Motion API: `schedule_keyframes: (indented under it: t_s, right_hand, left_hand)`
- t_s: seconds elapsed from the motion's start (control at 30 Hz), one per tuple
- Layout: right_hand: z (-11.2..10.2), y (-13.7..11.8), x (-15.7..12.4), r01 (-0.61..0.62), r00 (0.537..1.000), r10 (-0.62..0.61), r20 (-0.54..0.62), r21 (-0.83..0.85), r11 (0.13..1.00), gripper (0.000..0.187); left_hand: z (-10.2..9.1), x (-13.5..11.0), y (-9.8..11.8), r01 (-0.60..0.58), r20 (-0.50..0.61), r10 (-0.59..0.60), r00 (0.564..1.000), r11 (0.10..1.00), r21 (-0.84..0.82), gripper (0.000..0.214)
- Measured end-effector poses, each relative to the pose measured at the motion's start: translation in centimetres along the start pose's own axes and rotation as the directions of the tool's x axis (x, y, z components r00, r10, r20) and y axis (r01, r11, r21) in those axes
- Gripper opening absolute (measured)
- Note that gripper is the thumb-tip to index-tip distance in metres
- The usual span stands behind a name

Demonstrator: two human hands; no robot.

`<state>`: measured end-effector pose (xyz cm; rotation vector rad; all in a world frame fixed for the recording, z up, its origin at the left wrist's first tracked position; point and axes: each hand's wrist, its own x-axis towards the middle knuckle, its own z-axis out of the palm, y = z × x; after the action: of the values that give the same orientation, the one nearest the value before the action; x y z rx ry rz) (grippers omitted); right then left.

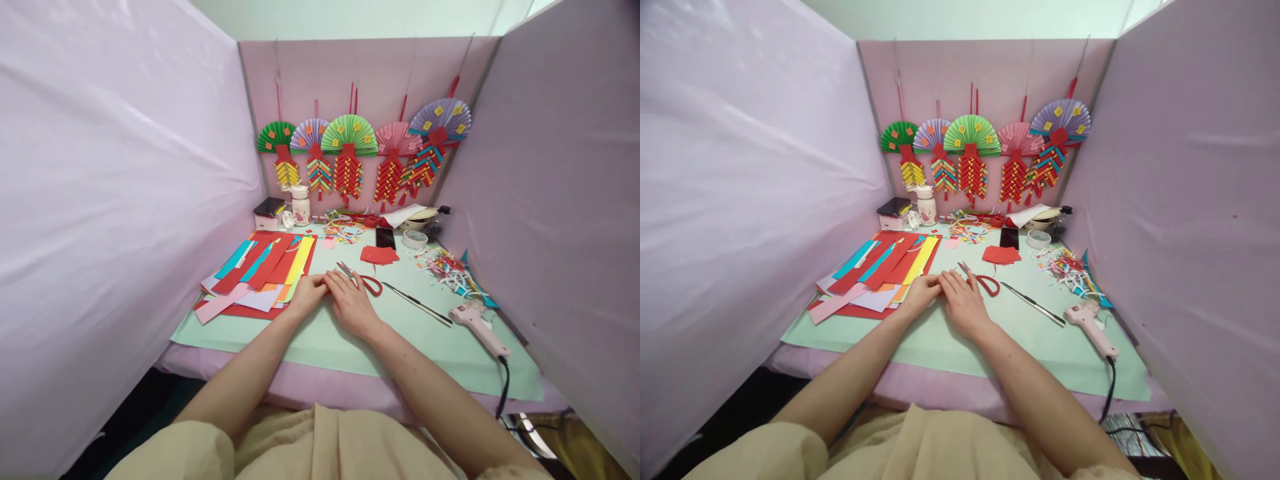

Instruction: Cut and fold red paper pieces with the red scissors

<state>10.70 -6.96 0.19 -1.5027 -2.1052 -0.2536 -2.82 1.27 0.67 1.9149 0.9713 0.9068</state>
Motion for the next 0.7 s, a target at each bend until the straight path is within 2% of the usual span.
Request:
schedule_keyframes:
  t_s: [0.17,0.27,0.33,0.37,0.43,0.5,0.53,0.6,0.7]
  right_hand:
    - [0.1,-0.1,-0.1,-0.005,1.000,0.005,-0.007,0.065,0.998,0.066]
    - [0.5,0.2,-0.1,-0.056,0.994,0.076,-0.079,0.228,0.972,0.069]
    - [0.9,0.8,0.0,-0.138,0.963,0.221,-0.153,0.423,0.896,0.070]
    - [1.1,1.2,0.1,-0.177,0.935,0.310,-0.171,0.534,0.827,0.069]
    - [1.5,2.1,0.2,-0.232,0.874,0.465,-0.143,0.718,0.657,0.062]
    - [1.7,2.8,0.4,-0.287,0.826,0.559,-0.074,0.798,0.529,0.049]
    - [1.7,3.1,0.4,-0.318,0.807,0.589,-0.046,0.807,0.499,0.042]
    - [1.5,3.3,0.6,-0.365,0.787,0.617,-0.019,0.792,0.490,0.033]
    - [1.3,3.1,0.6,-0.379,0.788,0.616,-0.011,0.779,0.499,0.031]
  left_hand:
    - [0.1,0.0,0.0,0.028,0.000,-0.028,1.000,1.000,0.007,0.025]
    - [0.2,0.1,0.0,0.020,0.013,-0.019,1.000,0.999,-0.050,0.025]
    - [0.3,0.1,-0.1,0.036,0.020,-0.034,0.999,0.994,-0.101,0.027]
    - [0.3,0.1,-0.1,0.046,0.021,-0.044,0.999,0.993,-0.113,0.028]
    - [0.4,0.2,-0.1,0.061,0.022,-0.059,0.998,0.992,-0.108,0.029]
    - [0.3,0.2,-0.1,0.064,0.019,-0.062,0.998,0.993,-0.096,0.028]
    - [0.3,0.1,0.0,0.062,0.016,-0.061,0.998,0.994,-0.091,0.028]
    - [0.2,0.0,0.1,0.056,0.007,-0.055,0.998,0.994,-0.091,0.028]
    - [0.1,-0.1,0.3,0.041,-0.019,-0.043,0.999,0.994,-0.100,0.029]
